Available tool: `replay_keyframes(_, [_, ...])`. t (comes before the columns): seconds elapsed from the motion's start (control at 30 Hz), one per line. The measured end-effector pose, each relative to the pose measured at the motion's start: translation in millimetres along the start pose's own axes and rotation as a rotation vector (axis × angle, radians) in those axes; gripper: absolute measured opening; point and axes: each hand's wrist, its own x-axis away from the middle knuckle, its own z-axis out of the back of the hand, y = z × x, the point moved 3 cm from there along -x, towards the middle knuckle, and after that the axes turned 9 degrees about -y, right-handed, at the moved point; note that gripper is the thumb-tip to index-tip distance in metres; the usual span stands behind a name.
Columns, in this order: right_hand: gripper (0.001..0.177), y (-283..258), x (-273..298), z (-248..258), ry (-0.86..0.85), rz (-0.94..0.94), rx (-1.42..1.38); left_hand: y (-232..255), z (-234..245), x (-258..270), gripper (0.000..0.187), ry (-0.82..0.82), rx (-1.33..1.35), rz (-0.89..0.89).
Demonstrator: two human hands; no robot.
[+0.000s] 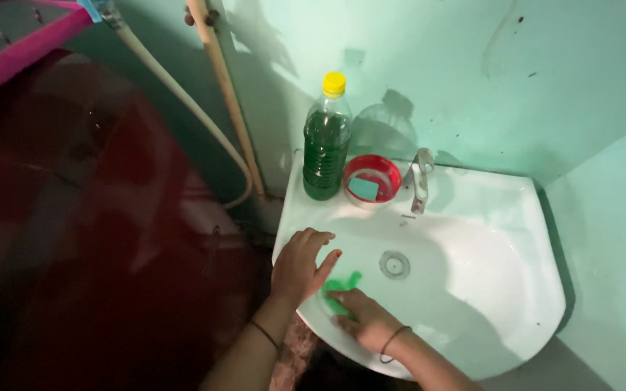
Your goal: The person wipes the inside and outside surfaces of a white pedestal sink using a green sponge.
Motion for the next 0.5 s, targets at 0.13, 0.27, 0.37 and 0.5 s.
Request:
replay_keyframes(0.13, [0.049,43,60,25,-0.042,-0.074,0.101,1,2,1,0.029,0.021,0.016,-0.020])
replay_keyframes(0.27, [0.043,105,128,88,-0.012,-0.782,0.606,-1,1,0,0.028,0.029,0.024,-0.021])
replay_keyframes(0.37, [0.039,98,108,71,0.098,-0.553,0.474,-1,-3,0,0.028,0.015,-0.003,0.013])
replay_keyframes(0.5, [0.049,15,54,14,0.108,-0.330,0.097,-5,-6,0,0.028,0.021,-0.003,-0.010])
